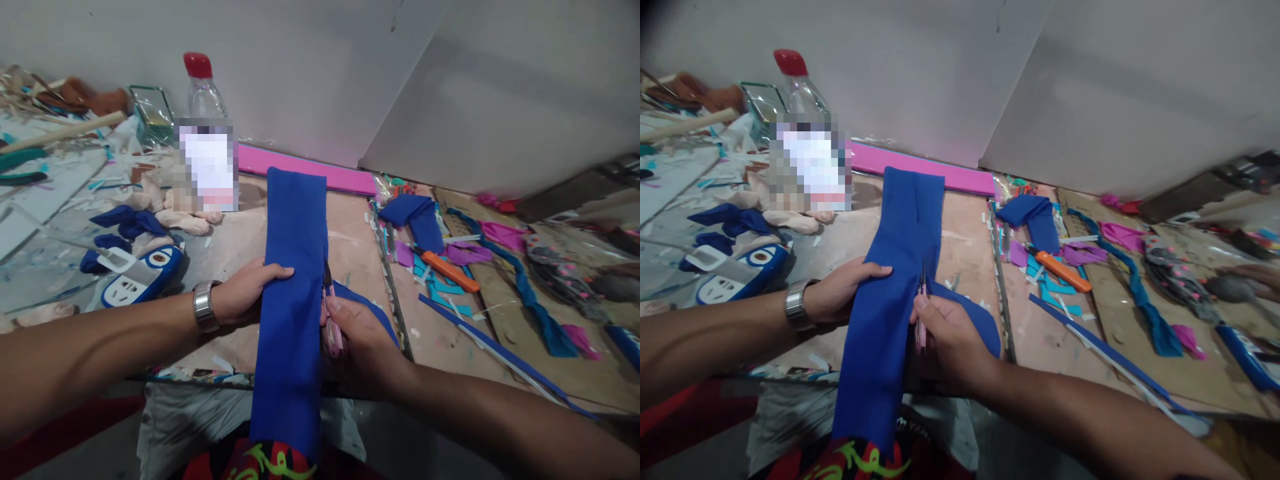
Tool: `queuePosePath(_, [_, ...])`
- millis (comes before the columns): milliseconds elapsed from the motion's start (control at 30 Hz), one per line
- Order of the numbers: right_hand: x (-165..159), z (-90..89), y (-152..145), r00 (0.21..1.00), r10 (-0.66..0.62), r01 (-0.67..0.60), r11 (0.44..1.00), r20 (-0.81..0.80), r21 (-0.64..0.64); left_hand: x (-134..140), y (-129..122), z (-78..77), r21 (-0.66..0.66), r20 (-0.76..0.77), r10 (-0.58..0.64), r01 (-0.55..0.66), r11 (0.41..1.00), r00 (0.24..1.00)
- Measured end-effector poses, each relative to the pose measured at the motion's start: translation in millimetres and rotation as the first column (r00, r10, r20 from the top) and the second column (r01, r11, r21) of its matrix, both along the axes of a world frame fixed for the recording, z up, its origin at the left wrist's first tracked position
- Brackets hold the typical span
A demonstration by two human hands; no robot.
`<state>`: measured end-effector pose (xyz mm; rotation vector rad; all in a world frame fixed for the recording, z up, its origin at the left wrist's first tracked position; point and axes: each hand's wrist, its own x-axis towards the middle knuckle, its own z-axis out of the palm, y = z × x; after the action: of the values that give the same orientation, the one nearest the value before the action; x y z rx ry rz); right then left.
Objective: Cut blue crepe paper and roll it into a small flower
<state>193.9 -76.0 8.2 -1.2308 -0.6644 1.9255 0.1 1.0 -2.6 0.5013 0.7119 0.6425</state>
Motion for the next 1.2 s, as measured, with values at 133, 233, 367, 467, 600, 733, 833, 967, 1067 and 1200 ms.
queuePosePath(133, [0.5, -0.4, 0.8, 0.999, 0.02, -0.02, 1.0, 0.035, 0.006, -2.2, 0.9, -1.9, 0.01, 0.032, -0.035, 0.035, 0.999, 0.999])
queuePosePath(233, [-0.2, -0.3, 2.7, 0.999, 0.029, -0.03, 0.999, 0.036, 0.018, -2.0, 0.8, -1.6, 0.018, 0.124, -0.088, 0.087, 0.996, 0.988])
queuePosePath(367, [-1.0, -1.2, 4.5, 1.0, 0.027, -0.027, 0.999, 0.003, -0.023, -1.6, 0.9, -2.4, -0.011, 0.12, -0.071, 0.073, 0.997, 0.99])
queuePosePath(467, [0.0, -3.2, 4.3, 1.0, 0.019, -0.019, 1.0, -0.02, -0.02, -1.8, 0.9, -3.2, -0.035, 0.076, -0.06, 0.062, 0.997, 0.995])
queuePosePath(600, [1.0, -3.4, 3.6, 0.999, 0.025, -0.025, 1.0, -0.025, -0.008, -1.7, 0.6, -1.8, -0.002, 0.11, -0.065, 0.066, 0.998, 0.992])
queuePosePath(733, [0.6, -1.8, 4.0, 0.997, 0.058, -0.062, 0.996, -0.06, -0.068, -1.7, 0.5, -0.8, -0.001, 0.117, -0.075, 0.075, 0.997, 0.99])
queuePosePath(833, [0.9, -3.0, 4.3, 0.998, 0.053, -0.054, 0.996, -0.025, -0.068, -1.4, 0.5, -0.4, -0.001, 0.112, -0.072, 0.072, 0.997, 0.991])
queuePosePath(967, [1.3, -4.6, 3.7, 0.998, 0.061, -0.062, 0.995, -0.021, -0.081, -0.3, 0.3, 0.6, 0.009, 0.105, -0.058, 0.058, 0.998, 0.993])
queuePosePath(1067, [0.5, -3.3, 2.8, 0.998, 0.055, -0.056, 0.994, -0.013, -0.093, 0.0, -0.1, 0.4, 0.012, 0.1, -0.064, 0.064, 0.998, 0.993])
queuePosePath(1200, [-0.6, -2.3, 2.1, 0.999, 0.035, -0.034, 0.996, 0.01, -0.079, -0.9, -0.3, 0.0, 0.003, 0.115, -0.086, 0.086, 0.996, 0.99])
